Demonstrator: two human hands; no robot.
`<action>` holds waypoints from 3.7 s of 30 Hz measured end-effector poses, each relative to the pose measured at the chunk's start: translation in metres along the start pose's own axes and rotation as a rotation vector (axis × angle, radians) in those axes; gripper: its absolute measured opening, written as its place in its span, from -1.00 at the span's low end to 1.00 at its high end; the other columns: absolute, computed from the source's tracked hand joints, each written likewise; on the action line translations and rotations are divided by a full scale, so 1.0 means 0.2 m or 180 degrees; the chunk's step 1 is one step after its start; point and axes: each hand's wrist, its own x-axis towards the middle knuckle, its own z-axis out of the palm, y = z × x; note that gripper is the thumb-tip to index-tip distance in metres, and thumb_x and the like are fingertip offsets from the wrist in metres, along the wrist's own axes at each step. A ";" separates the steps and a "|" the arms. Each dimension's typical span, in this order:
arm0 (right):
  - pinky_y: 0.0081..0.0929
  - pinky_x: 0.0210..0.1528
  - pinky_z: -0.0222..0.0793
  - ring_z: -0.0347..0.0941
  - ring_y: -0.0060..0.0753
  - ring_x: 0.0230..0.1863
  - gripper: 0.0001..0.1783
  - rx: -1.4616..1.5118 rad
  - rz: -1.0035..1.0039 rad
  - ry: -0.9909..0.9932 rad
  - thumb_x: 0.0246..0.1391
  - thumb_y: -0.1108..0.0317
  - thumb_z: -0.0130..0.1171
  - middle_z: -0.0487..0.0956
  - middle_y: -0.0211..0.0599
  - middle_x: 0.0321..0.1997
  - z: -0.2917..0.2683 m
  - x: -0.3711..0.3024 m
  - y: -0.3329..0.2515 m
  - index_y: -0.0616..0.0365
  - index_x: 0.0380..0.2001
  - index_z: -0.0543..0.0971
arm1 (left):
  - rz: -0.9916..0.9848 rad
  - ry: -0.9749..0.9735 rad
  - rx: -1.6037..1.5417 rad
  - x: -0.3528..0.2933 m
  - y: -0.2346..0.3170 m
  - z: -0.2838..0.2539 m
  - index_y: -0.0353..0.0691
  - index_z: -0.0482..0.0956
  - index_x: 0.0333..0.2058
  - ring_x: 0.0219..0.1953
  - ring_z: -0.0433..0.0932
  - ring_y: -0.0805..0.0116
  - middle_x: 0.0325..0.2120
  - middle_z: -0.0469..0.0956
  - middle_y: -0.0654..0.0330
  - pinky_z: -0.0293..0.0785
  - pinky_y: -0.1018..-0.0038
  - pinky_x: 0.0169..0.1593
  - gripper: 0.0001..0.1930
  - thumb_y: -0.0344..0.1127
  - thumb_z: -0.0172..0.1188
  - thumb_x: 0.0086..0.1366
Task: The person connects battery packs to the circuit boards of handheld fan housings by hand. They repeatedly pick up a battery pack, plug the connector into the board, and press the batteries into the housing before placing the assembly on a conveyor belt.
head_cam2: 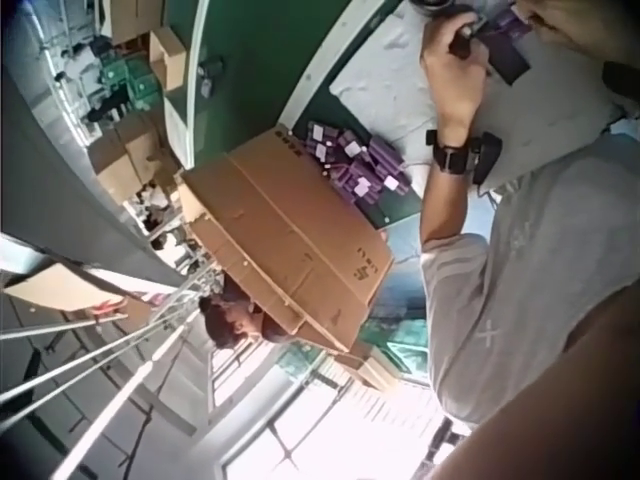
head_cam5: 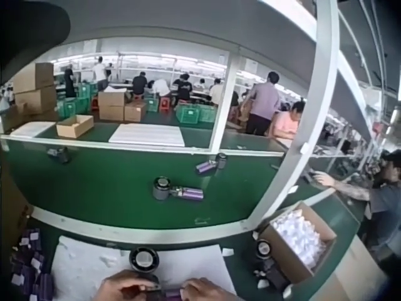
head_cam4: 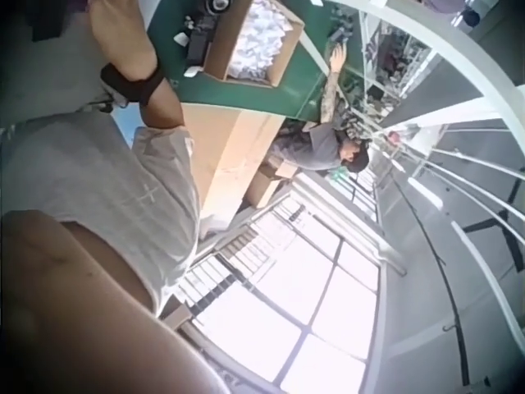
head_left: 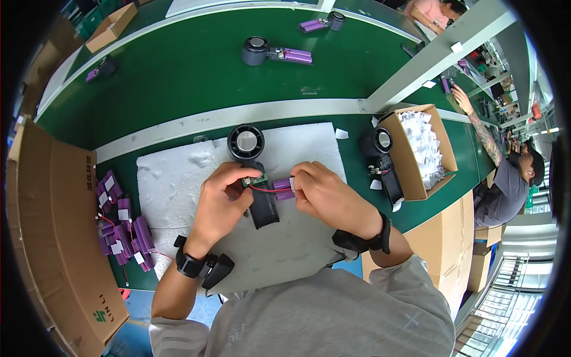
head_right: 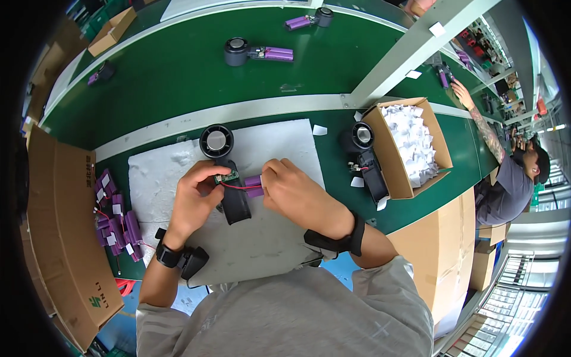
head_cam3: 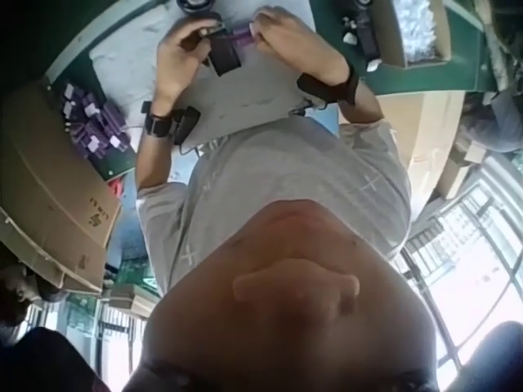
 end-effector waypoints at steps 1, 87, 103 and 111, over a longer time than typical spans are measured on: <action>-0.28 -0.25 0.44 0.45 -0.08 -0.32 -0.78 -0.0017 0.0016 0.0034 -0.17 0.61 0.20 0.47 -0.13 -0.24 -0.01 0.00 0.02 0.29 -0.40 0.41 | 0.0029 -0.0028 0.0010 0.00 0.00 0.00 -0.20 0.64 -0.19 -0.37 0.53 0.46 -0.24 0.53 0.21 0.47 0.59 -0.29 -0.64 -0.65 0.14 0.02; -0.51 -0.15 0.39 0.38 -0.39 -0.27 -0.23 0.1762 0.0524 -0.0786 -0.38 0.55 0.43 0.45 -0.23 0.05 0.08 0.04 -0.07 0.15 0.03 0.38 | 0.0543 -0.0238 0.0879 0.02 0.01 -0.06 -0.18 0.69 -0.18 -0.59 0.52 0.29 -0.50 0.59 0.07 0.41 0.45 -0.49 -0.75 -0.50 0.30 0.11; -0.37 -0.03 0.56 0.49 -0.15 0.00 -0.34 0.1020 0.0225 -0.0425 -0.37 0.60 0.45 0.40 -0.18 0.14 0.09 0.00 -0.13 0.22 -0.05 0.50 | 0.0914 -0.0384 0.1072 0.02 0.00 -0.08 -0.19 0.65 -0.12 -0.48 0.56 -0.02 -0.43 0.58 -0.06 0.46 0.27 -0.40 -0.70 -0.52 0.26 0.13; -0.38 -0.07 0.58 0.52 -0.20 -0.08 -0.39 0.1020 0.0221 -0.0236 -0.40 0.62 0.44 0.41 -0.17 0.15 0.11 -0.01 -0.12 0.23 -0.11 0.55 | 0.0934 -0.0520 0.1091 0.02 -0.01 -0.09 -0.17 0.62 -0.06 -0.39 0.61 0.04 -0.36 0.61 0.00 0.50 0.35 -0.34 -0.62 -0.59 0.24 0.12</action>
